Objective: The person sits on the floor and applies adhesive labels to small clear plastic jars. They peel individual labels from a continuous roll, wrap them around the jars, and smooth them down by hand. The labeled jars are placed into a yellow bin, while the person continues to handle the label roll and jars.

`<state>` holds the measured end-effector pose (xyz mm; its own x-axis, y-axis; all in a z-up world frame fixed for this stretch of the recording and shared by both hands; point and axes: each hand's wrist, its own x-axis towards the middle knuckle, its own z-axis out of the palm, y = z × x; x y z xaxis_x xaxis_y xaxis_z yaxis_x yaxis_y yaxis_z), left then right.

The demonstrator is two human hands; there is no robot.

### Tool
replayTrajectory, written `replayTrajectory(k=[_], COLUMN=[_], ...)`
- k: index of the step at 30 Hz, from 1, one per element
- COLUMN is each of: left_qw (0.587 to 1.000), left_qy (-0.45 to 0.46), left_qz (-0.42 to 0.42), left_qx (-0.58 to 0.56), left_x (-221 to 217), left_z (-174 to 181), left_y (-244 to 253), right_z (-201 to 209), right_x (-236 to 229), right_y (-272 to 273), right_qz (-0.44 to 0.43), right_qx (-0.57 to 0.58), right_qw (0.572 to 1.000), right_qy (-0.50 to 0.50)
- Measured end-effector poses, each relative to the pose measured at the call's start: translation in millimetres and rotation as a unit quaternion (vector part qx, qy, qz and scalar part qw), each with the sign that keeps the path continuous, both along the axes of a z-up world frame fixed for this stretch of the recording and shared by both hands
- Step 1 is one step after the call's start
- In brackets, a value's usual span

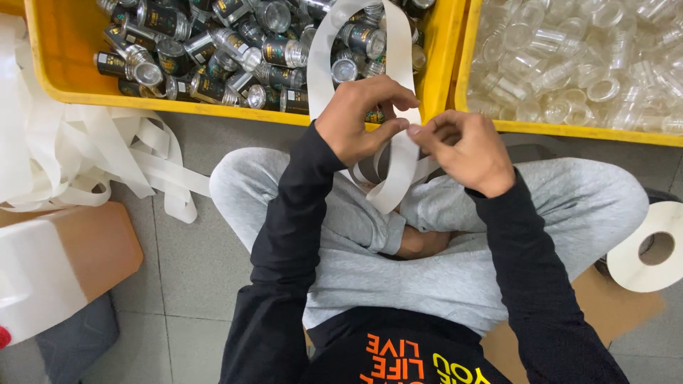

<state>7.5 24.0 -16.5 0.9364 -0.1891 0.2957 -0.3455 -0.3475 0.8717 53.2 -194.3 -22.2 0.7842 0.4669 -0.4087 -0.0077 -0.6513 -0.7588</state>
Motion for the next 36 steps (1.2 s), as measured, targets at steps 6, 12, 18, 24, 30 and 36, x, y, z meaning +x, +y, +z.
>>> replayTrajectory(k=[6, 12, 18, 24, 30, 36], left_qw=[0.999, 0.999, 0.998, 0.996, 0.996, 0.997], left_qy=[0.039, 0.034, -0.019, -0.033, -0.044, 0.065], left_qz=[-0.018, -0.010, 0.009, -0.013, -0.072, -0.025], left_qx=[-0.013, 0.002, 0.059, 0.082, -0.003, 0.026], left_x=[4, 2, 1, -2, -2, -1], left_z=[-19, -16, -4, 4, 13, -18], left_y=[3, 7, 11, 8, 3, -24], right_z=[-7, -2, -13, -14, -48, -34], right_x=[2, -2, 1, 5, 28, 25], right_y=[0, 2, 0, -15, -50, -54], right_qz=[-0.011, -0.018, -0.044, -0.045, -0.128, -0.117], right_qx=[0.089, 0.123, 0.186, 0.285, 0.445, 0.458], right_qw=[0.993, 0.989, 0.973, 0.957, 0.882, 0.873], right_qy=[0.078, 0.080, 0.133, -0.032, -0.089, -0.124])
